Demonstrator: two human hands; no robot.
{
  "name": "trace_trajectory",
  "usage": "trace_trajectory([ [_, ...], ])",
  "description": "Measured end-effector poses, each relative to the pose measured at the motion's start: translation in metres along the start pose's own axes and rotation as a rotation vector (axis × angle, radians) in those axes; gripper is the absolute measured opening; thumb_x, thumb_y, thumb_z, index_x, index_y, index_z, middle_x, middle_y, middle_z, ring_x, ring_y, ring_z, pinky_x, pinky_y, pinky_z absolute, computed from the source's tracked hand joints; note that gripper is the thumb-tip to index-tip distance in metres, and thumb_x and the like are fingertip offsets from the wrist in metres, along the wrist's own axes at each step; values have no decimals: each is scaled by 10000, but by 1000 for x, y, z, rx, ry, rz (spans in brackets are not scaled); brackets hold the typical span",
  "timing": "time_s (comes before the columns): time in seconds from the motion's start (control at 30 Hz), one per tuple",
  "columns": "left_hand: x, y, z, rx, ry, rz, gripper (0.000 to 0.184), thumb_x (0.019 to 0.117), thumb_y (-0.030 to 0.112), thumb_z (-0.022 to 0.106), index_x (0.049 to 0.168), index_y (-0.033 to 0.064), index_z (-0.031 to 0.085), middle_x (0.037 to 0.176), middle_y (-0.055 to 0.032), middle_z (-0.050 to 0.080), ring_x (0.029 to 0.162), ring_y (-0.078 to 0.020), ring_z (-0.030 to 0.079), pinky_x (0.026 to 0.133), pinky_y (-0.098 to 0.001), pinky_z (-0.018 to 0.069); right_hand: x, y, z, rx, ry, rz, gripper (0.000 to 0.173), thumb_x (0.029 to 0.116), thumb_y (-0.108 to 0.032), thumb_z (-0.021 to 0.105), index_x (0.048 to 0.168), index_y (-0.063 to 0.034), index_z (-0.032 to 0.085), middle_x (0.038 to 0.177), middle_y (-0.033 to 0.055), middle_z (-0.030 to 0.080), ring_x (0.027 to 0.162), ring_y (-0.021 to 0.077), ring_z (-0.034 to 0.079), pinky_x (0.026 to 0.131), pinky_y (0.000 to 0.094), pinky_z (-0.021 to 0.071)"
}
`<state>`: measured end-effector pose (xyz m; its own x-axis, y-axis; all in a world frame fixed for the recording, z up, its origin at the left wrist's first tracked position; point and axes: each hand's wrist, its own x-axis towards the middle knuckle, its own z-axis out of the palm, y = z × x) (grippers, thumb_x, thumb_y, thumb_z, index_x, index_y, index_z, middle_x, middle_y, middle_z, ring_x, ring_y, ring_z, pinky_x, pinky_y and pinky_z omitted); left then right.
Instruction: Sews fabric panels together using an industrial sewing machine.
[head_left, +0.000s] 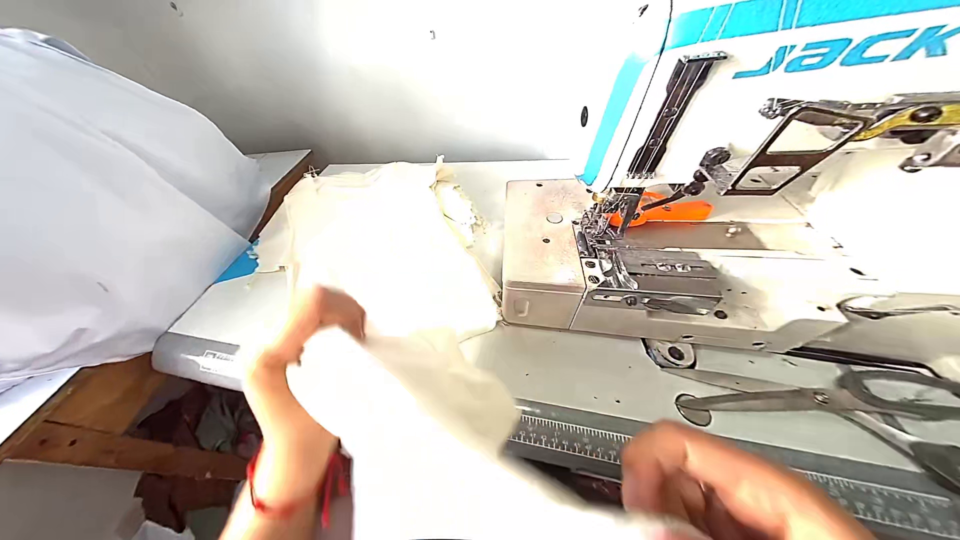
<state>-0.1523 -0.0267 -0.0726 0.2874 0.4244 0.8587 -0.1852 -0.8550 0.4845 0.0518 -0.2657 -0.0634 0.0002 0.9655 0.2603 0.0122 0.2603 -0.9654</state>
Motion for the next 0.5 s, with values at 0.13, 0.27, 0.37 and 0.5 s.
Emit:
trace_trajectory([
  [0.13, 91, -29, 28, 544, -223, 141, 156, 885, 15, 630, 1011, -42, 703, 997, -181, 699, 962, -264, 671, 857, -431, 533, 17, 49, -12, -53, 258, 45, 86, 952, -121, 661, 1015, -165, 702, 825, -162, 691, 686, -72, 630, 604, 136, 540],
  [0.27, 52, 8, 67, 520, -473, -4, 305, 918, 156, 743, 1169, 1, 665, 1127, -170, 670, 1002, -282, 672, 854, -445, 575, 39, 89, -16, -6, 507, -1, 143, 973, -264, 663, 928, -141, 722, 814, -111, 678, 733, -32, 636, 673, 147, 539],
  [0.37, -47, 21, 92, 204, -454, -100, 355, 938, 403, 732, 962, 54, 674, 832, -66, 684, 711, -104, 656, 623, -245, 556, 42, 94, -13, 149, 535, -5, 167, 987, -281, 659, 933, -139, 728, 817, -84, 698, 743, -8, 662, 687, 174, 566],
  [0.5, -104, 16, 110, -69, -202, -231, 132, 919, 145, 687, 958, 42, 614, 898, -41, 672, 808, -13, 665, 716, -149, 576, 29, 104, -5, 207, 391, -154, 279, 1054, -342, 536, 1053, -166, 752, 1039, -64, 745, 1009, 14, 675, 906, 210, 547],
])
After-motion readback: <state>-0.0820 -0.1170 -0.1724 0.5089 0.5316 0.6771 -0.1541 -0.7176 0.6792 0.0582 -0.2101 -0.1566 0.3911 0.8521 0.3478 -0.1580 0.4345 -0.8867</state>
